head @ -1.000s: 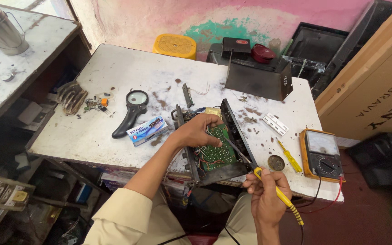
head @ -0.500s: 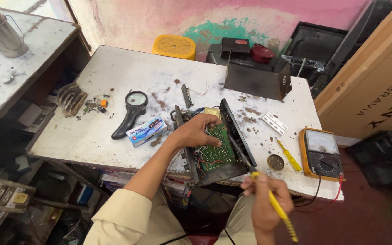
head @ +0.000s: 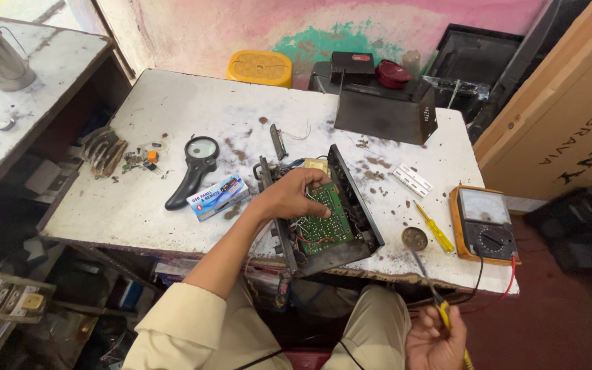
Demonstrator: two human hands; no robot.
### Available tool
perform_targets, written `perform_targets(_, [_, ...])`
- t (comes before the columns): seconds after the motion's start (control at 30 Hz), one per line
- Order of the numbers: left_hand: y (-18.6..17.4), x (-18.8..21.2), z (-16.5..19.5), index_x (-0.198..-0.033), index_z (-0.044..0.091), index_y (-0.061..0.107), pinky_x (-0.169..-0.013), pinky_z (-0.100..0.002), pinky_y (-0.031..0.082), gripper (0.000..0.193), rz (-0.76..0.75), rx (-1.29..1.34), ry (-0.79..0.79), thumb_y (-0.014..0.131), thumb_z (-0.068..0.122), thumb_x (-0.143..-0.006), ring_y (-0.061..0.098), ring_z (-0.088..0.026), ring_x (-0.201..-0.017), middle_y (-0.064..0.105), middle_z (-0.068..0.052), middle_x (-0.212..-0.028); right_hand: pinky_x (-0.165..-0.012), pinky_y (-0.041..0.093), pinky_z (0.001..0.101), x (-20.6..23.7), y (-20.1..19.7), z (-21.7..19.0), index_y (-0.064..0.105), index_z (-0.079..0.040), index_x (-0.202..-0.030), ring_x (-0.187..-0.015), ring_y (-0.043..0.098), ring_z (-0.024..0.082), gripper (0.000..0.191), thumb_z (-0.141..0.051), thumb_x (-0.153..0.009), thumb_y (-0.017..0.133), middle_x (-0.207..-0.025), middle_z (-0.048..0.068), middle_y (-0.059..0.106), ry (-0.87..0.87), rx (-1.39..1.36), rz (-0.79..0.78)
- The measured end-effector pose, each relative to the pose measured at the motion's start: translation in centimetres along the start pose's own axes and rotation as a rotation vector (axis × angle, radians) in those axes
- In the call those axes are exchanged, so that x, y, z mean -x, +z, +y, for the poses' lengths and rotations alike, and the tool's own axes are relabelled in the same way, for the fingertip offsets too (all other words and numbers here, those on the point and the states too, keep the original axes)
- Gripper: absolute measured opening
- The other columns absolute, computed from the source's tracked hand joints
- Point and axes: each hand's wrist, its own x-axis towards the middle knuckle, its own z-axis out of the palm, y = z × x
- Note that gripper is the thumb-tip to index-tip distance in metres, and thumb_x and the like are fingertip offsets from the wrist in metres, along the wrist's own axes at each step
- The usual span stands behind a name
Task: The person uses a soldering iron to work on a green circuit board inside a black electronic housing. They hold the board steady with one hand while applying the soldering iron with the other, then briefly use a magnifying glass to inspect the work area.
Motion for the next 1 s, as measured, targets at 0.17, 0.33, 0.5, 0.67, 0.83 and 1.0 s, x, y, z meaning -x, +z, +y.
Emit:
perform_targets(0.17, [0.2,-0.2,-0.1,-0.099,0.002,0.068,-0.073,-0.026,0.053,0.033,-0.009,0.059,-0.030,0.085,-0.001,-0.071,0.066,-0.008,-0.079,0.072,0.000,-0.085,-0.053,0.054,0.0267,1.6,8.5,2.0,0.061,-0.007,-0.096,-0.069,0.071,0.018,0.008,-0.015,-0.100,0.063,-0.086,0.008,0.073,-0.179,0.295,-0.051])
perform_targets(0.33, [0.1,-0.1,-0.3,-0.100,0.001,0.069,-0.074,-0.026,0.053,0.033,-0.016,0.069,-0.009,0.086,-0.002,-0.072,0.065,-0.008,-0.080,0.072,-0.001,-0.086,-0.054,0.053,0.0279,1.3,13.8,4.3,0.059,-0.002,-0.095,-0.058,0.066,0.022,0.014,-0.012,-0.105,0.061,-0.081,0.019,0.072,-0.182,0.462,-0.155])
perform_targets(0.5, [0.0,-0.3,-0.6,-0.101,0.002,0.069,-0.075,-0.025,0.054,0.035,-0.019,0.092,-0.004,0.086,-0.002,-0.071,0.065,-0.007,-0.081,0.072,0.000,-0.088,-0.053,0.051,0.0268,0.8,14.5,4.9,0.060,-0.002,-0.096,-0.059,0.068,0.022,0.013,-0.012,-0.104,0.059,-0.081,0.020,0.072,-0.151,0.469,-0.179])
perform_targets(0.67, [-0.1,-0.4,-0.8,-0.101,0.002,0.068,-0.074,-0.025,0.054,0.035,-0.026,0.121,-0.007,0.085,-0.002,-0.071,0.064,-0.007,-0.080,0.071,0.001,-0.086,-0.053,0.051,0.0267,0.6,14.8,5.1,0.060,-0.002,-0.096,-0.060,0.068,0.022,0.013,-0.012,-0.104,0.059,-0.081,0.020,0.073,-0.140,0.468,-0.205])
perform_targets(0.83, [-0.2,-0.3,-0.5,-0.100,0.002,0.068,-0.073,-0.025,0.053,0.034,-0.022,0.105,-0.011,0.085,-0.003,-0.071,0.063,-0.007,-0.079,0.070,0.001,-0.085,-0.053,0.051,0.0270,0.7,15.2,5.3,0.059,-0.001,-0.096,-0.060,0.068,0.023,0.013,-0.011,-0.104,0.060,-0.081,0.021,0.072,-0.125,0.462,-0.222])
perform_targets(1.0, [-0.2,-0.1,-0.3,-0.099,0.002,0.069,-0.072,-0.024,0.052,0.034,-0.006,0.059,-0.001,0.086,-0.002,-0.070,0.063,-0.007,-0.079,0.070,0.001,-0.084,-0.052,0.051,0.0268,0.9,15.3,5.3,0.060,-0.002,-0.097,-0.060,0.068,0.022,0.013,-0.013,-0.104,0.059,-0.081,0.020,0.072,-0.133,0.475,-0.168])
